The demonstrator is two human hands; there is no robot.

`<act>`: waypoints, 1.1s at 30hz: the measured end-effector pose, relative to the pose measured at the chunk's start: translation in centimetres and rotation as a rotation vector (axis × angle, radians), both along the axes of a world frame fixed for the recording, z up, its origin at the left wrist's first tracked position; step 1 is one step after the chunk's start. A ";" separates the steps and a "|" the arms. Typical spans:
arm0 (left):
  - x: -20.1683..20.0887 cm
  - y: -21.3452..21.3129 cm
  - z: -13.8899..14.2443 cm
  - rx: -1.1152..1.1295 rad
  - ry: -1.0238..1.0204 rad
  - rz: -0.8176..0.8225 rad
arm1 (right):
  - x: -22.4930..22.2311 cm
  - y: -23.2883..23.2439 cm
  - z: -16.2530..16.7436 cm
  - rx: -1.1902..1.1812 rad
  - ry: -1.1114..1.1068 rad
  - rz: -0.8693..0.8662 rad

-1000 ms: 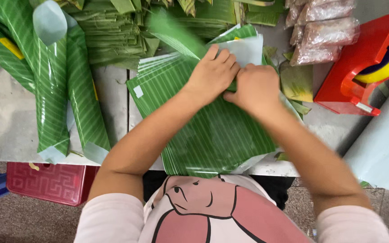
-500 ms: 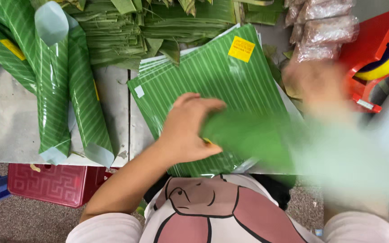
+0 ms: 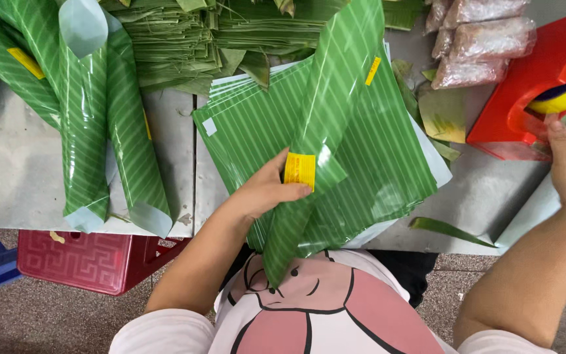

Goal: The person folds banana leaves around a plastic-wrapped food item, then wraps the bundle in a green plastic sheet and secures it with tape from a desktop tape dispenser. They set the finished bundle aside and begin folding leaves for the next item.

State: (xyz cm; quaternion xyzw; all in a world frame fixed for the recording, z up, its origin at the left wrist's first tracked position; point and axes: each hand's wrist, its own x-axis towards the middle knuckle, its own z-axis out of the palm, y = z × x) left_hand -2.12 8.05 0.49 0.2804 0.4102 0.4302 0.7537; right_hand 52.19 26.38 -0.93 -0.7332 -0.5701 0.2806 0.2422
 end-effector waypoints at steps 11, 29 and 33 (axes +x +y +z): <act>0.8 0.3 -1.2 -0.013 0.195 0.053 | -2.3 -8.9 -0.3 0.062 0.500 -0.159; 0.8 -1.6 3.0 0.341 0.259 -0.067 | -30.1 -14.0 7.6 -0.353 0.299 0.629; 1.2 -3.4 2.3 -0.246 -0.431 -0.064 | -31.3 -13.8 7.5 -0.573 0.639 0.594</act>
